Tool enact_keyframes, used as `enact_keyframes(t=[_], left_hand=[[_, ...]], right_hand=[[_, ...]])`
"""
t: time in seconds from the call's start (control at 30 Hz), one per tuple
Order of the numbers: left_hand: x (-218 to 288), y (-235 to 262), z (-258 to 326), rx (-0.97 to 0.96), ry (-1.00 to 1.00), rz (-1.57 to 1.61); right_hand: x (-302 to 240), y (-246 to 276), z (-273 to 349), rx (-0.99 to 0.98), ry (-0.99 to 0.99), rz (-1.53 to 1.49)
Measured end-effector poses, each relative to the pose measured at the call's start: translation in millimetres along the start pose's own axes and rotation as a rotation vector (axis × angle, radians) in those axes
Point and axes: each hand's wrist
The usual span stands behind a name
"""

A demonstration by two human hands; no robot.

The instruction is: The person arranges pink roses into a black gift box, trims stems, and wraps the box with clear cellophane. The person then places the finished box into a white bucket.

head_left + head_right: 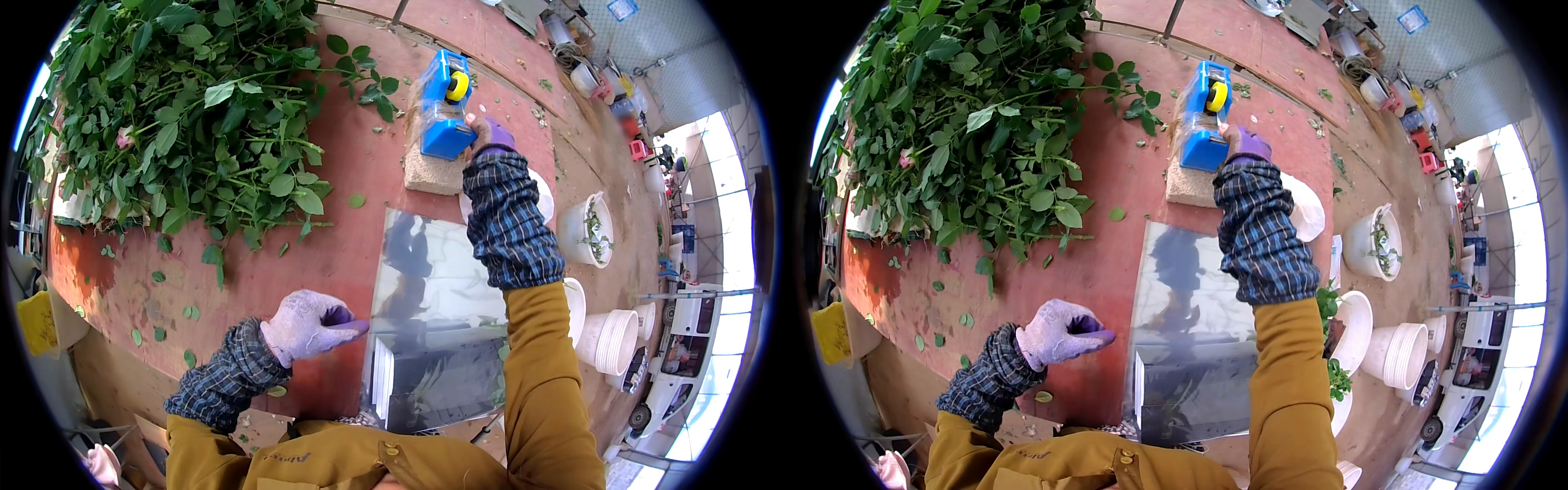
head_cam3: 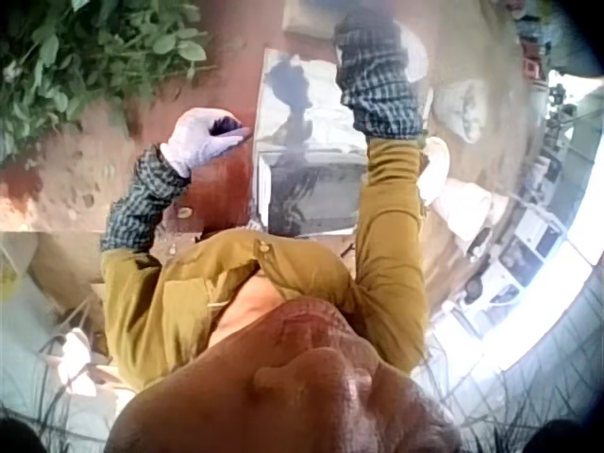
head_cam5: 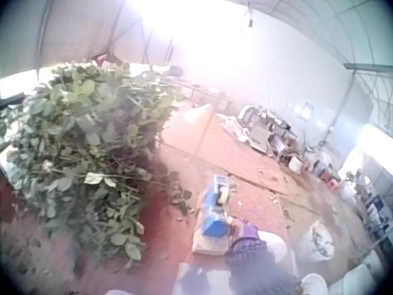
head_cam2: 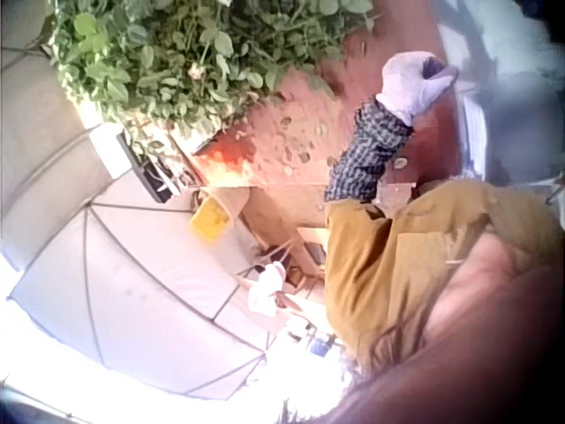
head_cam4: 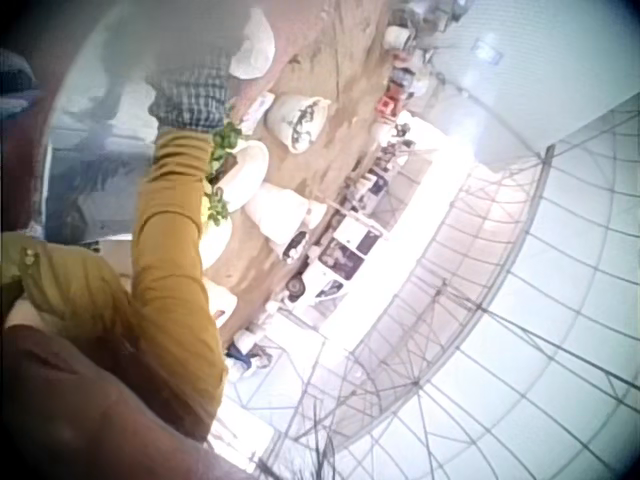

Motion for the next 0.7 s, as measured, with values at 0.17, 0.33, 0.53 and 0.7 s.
enact_keyframes(t=[0.17,0.33,0.53,0.7], left_hand=[[57.2,15.8,-96.6,0.544,-0.602,-0.296],[99.5,25.6,-219.8,0.824,-1.08,-0.753],[102.2,37.6,-262.5,0.785,-1.285,-1.032],[93.5,31.4,-261.1,0.547,-1.174,-1.258]], right_hand=[[20.3,7.3,204.6,0.278,-0.107,-0.922],[20.5,22.0,240.0,-0.054,-0.622,-1.418],[11.6,17.7,233.0,0.011,-0.697,-1.441],[20.0,29.0,242.7,-0.027,-0.604,-1.542]])
Point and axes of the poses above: each hand's wrist, its own z-axis away from the middle knuckle, its own y-axis out of the back of the hand, x = y × z, and after that the axes turned 8 degrees about y, right-handed
